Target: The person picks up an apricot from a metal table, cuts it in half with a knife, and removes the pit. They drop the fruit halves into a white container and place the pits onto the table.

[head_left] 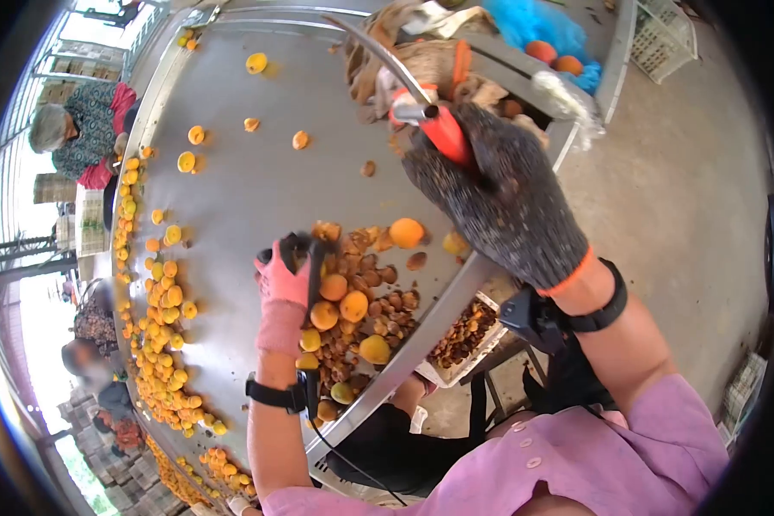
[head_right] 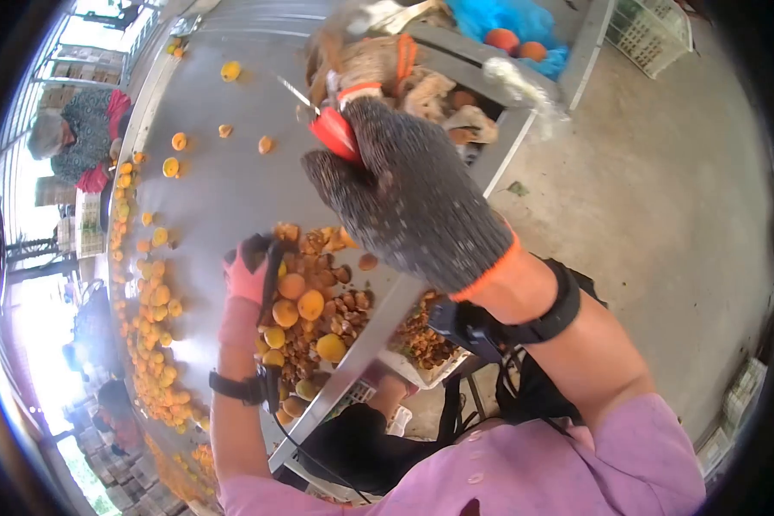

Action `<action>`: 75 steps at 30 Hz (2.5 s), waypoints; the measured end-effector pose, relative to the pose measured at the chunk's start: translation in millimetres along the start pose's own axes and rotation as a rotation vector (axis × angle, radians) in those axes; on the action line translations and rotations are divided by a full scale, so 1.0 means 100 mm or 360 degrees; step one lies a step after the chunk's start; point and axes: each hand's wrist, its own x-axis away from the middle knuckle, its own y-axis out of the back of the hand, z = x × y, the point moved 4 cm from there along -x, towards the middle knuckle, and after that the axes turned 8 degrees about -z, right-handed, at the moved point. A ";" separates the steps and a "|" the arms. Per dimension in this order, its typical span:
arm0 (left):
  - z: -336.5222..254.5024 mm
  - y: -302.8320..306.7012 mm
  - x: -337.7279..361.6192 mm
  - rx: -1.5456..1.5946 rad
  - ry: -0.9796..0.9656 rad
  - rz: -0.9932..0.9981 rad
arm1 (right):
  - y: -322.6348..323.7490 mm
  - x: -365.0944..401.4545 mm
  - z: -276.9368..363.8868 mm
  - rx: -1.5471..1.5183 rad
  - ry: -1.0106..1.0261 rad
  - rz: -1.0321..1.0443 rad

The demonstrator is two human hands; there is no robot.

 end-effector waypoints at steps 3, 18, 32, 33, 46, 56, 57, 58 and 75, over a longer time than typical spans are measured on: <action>-0.21 0.04 0.40 -0.0081 -0.0087 0.0231 | 0.14 -0.07 -0.06 -0.0572 -0.0452 -0.0142; -1.39 0.02 0.48 -0.0263 -0.0825 -0.0061 | 0.25 -0.11 -0.24 -0.0331 -0.0299 -0.0306; -0.13 1.36 2.79 0.1623 0.0150 -0.0023 | 0.10 0.62 0.48 -0.0335 0.0032 0.0436; 0.06 1.37 2.92 0.1383 0.0023 -0.0194 | 0.18 0.69 0.68 -0.0512 0.0041 0.0557; -0.15 0.60 3.75 0.3291 0.0178 -0.0109 | 1.13 2.32 1.85 -0.0509 0.0402 0.1297; -0.25 0.68 4.02 0.2495 0.0198 -0.0693 | 1.02 2.78 1.90 -0.0462 -0.0018 0.1112; -0.22 0.63 4.02 0.2494 0.0197 -0.0700 | 1.01 2.80 1.92 -0.0464 -0.0013 0.1113; -0.20 0.58 4.02 0.2530 0.0100 -0.0766 | 1.00 2.80 1.95 -0.0354 0.0086 0.1087; 0.08 0.11 3.88 0.2777 -0.0082 -0.0678 | 1.06 2.72 1.88 0.0017 0.0472 0.1040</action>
